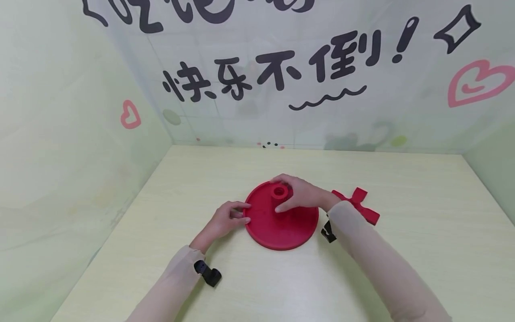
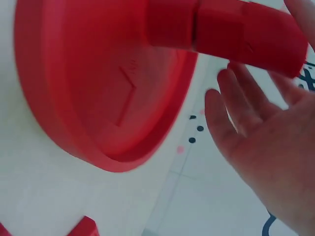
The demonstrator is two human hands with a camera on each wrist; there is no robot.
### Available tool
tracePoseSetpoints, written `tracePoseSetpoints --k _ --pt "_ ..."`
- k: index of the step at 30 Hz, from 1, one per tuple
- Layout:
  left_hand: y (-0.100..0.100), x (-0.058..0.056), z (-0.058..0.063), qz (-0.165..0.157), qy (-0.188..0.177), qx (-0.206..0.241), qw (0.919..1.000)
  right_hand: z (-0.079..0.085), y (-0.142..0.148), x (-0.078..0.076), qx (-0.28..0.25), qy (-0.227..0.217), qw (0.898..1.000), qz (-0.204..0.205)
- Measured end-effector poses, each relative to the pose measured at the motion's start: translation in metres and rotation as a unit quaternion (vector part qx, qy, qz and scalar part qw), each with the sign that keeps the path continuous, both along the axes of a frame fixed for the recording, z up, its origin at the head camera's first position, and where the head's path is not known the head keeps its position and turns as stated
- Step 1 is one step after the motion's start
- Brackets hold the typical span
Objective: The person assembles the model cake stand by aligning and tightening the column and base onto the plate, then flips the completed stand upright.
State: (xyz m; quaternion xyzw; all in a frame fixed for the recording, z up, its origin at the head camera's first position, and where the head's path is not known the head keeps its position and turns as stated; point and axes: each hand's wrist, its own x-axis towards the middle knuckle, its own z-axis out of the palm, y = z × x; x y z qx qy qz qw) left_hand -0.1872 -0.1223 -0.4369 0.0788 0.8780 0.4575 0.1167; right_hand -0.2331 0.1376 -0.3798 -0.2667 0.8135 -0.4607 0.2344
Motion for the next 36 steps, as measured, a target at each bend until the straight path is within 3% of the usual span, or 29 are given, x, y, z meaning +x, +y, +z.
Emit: tracePoseSetpoints --k 7,14,23,31,36 --pt "-0.001 -0.001 -0.002 -0.003 0.002 0.005 1.0000 0.009 0.005 -0.016 -0.038 -0.074 0.993 0.079" --pt "0.001 0.000 0.002 0.000 -0.010 0.002 0.9999 0.011 0.004 -0.023 -0.021 -0.103 0.990 0.098" --pt "0.001 -0.001 0.000 -0.001 -0.007 0.007 1.0000 0.004 0.001 -0.017 -0.045 -0.073 0.995 0.056" --pt "0.000 0.000 0.000 0.000 -0.008 0.004 1.0000 -0.001 -0.008 -0.004 -0.018 -0.009 1.000 -0.019" --pt "0.000 -0.001 0.000 0.001 -0.008 0.003 1.0000 -0.001 -0.013 0.001 0.010 0.012 0.999 -0.041"
